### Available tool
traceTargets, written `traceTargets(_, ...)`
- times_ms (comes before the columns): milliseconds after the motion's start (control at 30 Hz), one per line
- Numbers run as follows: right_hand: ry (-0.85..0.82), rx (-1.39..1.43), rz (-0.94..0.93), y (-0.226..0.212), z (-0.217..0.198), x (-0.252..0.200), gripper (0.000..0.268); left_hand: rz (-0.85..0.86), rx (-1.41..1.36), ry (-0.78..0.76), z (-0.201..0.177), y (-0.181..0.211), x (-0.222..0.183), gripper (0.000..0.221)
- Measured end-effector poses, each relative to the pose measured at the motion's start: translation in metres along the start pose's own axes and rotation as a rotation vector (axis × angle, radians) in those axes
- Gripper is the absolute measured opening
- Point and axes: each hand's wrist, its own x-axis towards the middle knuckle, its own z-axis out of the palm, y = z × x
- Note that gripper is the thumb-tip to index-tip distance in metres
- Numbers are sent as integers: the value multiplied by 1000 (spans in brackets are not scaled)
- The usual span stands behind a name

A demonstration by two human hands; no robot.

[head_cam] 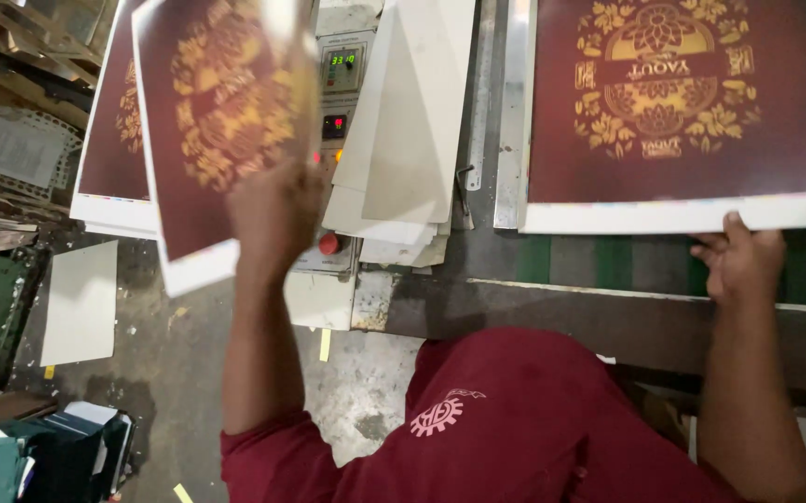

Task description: Operating an industrial printing machine by aligning and feeding printed sheets onto a conveyor belt.

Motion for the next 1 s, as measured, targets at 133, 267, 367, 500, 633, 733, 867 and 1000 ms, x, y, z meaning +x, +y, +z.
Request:
traceTargets(133, -13, 21, 134, -7, 6, 16, 35, 16, -238, -97, -2, 41, -4, 31)
traceTargets(267, -18, -93, 231, -2, 26, -14, 48, 10, -555, -235, -3, 75, -10, 30)
traceTargets(367, -138, -294, 250, -10, 71, -54, 53, 74, -730, -279, 13, 110, -15, 27)
traceTargets(500, -507, -486, 225, -34, 147, -107, 57, 133, -701, -242, 52, 175, -23, 26)
traceTargets(633, -747, -506, 121, -5, 151, -120, 59, 122, -685, -165, 101, 232, -35, 33)
traceTargets(733, -840, -436, 88, 66, 117, -91, 33, 190, -712, -149, 100, 246, -38, 27)
traceTargets(867, -514, -133, 144, 52, 95, -94, 19, 198, -660, -268, 68, 219, -25, 28)
traceTargets(1000, -237, 6, 139, 6, 75, -110, 15, 47, -495, -108, 147, 117, -20, 29)
